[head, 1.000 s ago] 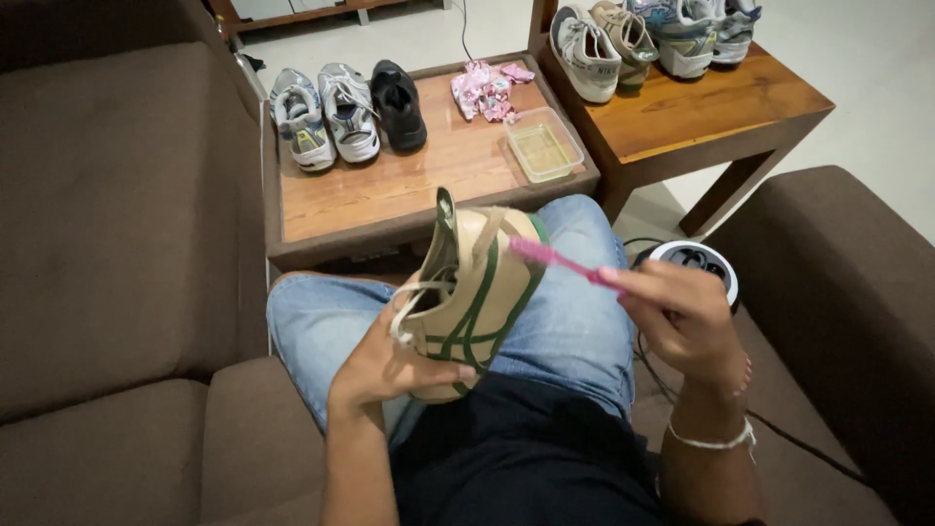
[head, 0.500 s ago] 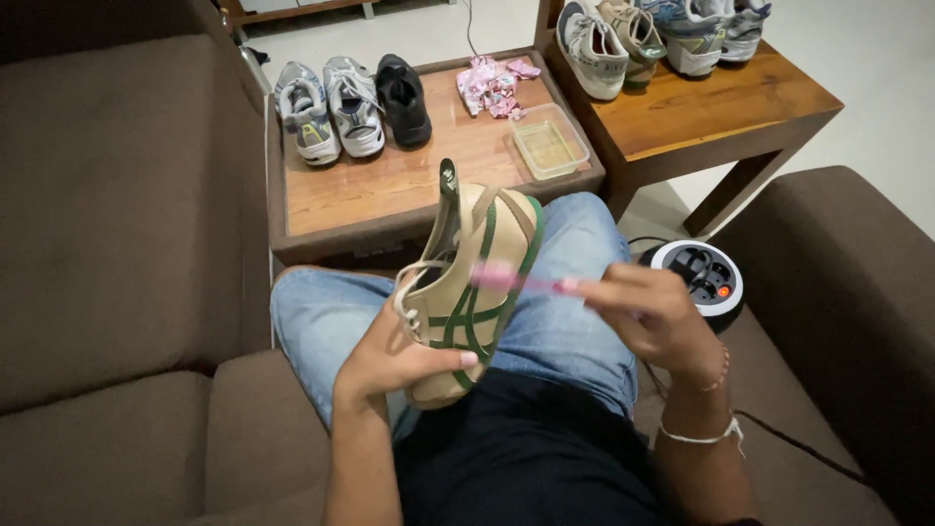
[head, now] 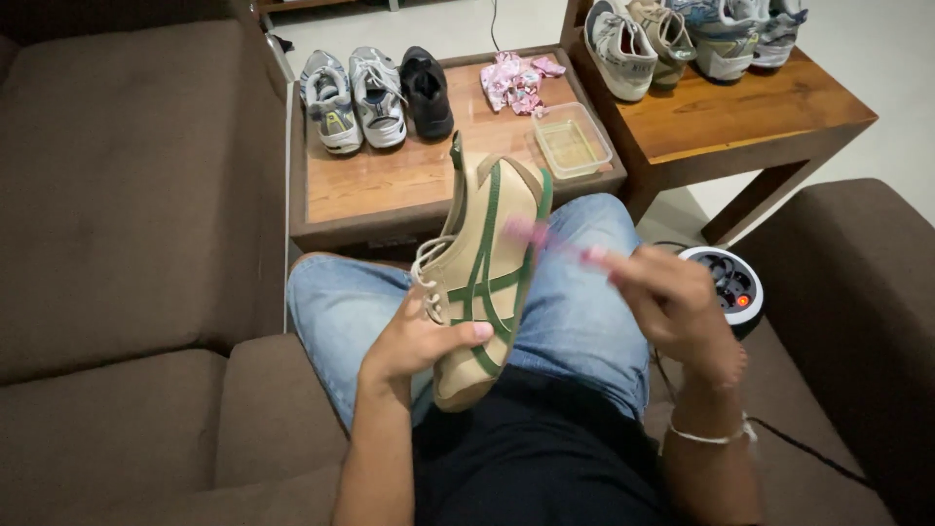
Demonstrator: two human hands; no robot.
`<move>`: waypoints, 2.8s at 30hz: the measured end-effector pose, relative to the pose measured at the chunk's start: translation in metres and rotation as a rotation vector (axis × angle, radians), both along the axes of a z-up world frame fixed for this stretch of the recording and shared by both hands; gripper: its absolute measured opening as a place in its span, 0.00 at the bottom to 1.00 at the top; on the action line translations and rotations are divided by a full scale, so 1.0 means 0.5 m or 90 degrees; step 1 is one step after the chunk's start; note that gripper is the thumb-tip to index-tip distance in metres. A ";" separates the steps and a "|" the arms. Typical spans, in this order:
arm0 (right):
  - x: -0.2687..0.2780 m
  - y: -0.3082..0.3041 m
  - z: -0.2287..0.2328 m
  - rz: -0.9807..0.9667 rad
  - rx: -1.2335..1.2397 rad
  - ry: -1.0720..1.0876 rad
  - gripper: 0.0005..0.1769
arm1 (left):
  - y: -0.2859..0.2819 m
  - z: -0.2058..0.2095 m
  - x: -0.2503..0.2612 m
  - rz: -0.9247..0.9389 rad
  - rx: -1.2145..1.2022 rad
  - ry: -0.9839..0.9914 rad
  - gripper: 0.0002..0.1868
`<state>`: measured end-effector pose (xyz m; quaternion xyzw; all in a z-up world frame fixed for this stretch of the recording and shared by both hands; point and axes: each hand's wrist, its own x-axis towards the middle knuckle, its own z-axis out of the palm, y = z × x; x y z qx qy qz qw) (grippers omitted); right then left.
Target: A person cleans a tan and green sneaker using a toothbrush and a cleaning solution while sitting on a couch.
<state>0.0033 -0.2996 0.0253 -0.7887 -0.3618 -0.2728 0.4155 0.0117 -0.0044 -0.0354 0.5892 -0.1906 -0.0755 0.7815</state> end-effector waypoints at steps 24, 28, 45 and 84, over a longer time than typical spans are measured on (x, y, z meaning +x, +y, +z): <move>0.010 -0.027 -0.024 -0.112 -0.038 0.031 0.20 | -0.018 -0.095 0.033 0.081 -0.055 0.133 0.29; -0.003 -0.017 -0.025 0.100 -0.010 0.156 0.18 | -0.027 -0.038 0.011 0.094 -0.043 0.149 0.26; 0.026 0.108 -0.032 -0.023 0.122 0.060 0.19 | -0.074 0.036 -0.006 -0.085 -0.644 0.478 0.25; 0.338 0.056 -0.178 -0.259 0.176 0.103 0.16 | 0.065 -0.197 0.165 -0.751 -0.640 0.196 0.57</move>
